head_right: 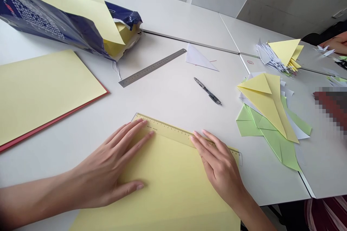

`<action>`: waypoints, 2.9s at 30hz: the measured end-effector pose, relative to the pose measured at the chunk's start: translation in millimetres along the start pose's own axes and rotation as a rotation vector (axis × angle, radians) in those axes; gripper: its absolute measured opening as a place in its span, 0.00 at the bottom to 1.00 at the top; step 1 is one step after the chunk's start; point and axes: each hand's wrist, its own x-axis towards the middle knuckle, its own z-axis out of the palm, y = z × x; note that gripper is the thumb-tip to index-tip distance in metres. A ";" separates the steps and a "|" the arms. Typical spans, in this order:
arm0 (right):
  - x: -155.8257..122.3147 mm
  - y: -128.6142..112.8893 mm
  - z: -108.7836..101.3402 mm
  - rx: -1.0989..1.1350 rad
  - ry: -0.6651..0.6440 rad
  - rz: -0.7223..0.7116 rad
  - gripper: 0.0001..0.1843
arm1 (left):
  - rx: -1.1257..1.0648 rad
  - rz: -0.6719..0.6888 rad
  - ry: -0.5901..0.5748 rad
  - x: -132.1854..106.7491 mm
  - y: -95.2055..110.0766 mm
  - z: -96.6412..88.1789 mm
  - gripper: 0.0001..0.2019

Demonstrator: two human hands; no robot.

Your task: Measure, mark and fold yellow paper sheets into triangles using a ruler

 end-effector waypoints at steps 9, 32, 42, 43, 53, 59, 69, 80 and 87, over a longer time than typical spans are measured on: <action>-0.5 -0.3 0.0 0.025 0.028 -0.021 0.31 | 0.001 -0.001 0.000 -0.4 0.0 -0.1 0.47; 0.3 -2.6 -0.2 0.048 0.236 0.078 0.27 | 0.078 0.022 0.030 3.2 -3.1 -0.5 0.47; 3.2 -1.6 -0.7 0.042 0.326 0.144 0.22 | 0.154 0.063 0.081 9.5 -7.5 1.5 0.46; 3.1 -1.3 -0.8 0.046 0.334 0.149 0.21 | 0.158 0.069 0.088 9.9 -8.0 1.8 0.46; 3.0 -1.0 -1.1 0.085 0.336 0.193 0.19 | 0.145 0.061 0.077 8.9 -10.8 3.5 0.46; 2.2 0.1 -1.0 0.082 0.358 0.238 0.19 | 0.175 0.074 0.087 10.6 -10.9 5.0 0.47; -0.3 0.6 -4.3 0.169 0.368 0.334 0.17 | 0.168 0.070 0.107 11.0 -13.1 9.5 0.46; 0.0 1.1 -3.4 0.207 0.360 0.326 0.12 | 0.188 0.074 0.115 10.4 -13.7 9.5 0.46; 1.6 3.4 -3.8 0.176 0.330 0.298 0.12 | 0.202 0.074 0.104 11.4 -13.0 8.3 0.47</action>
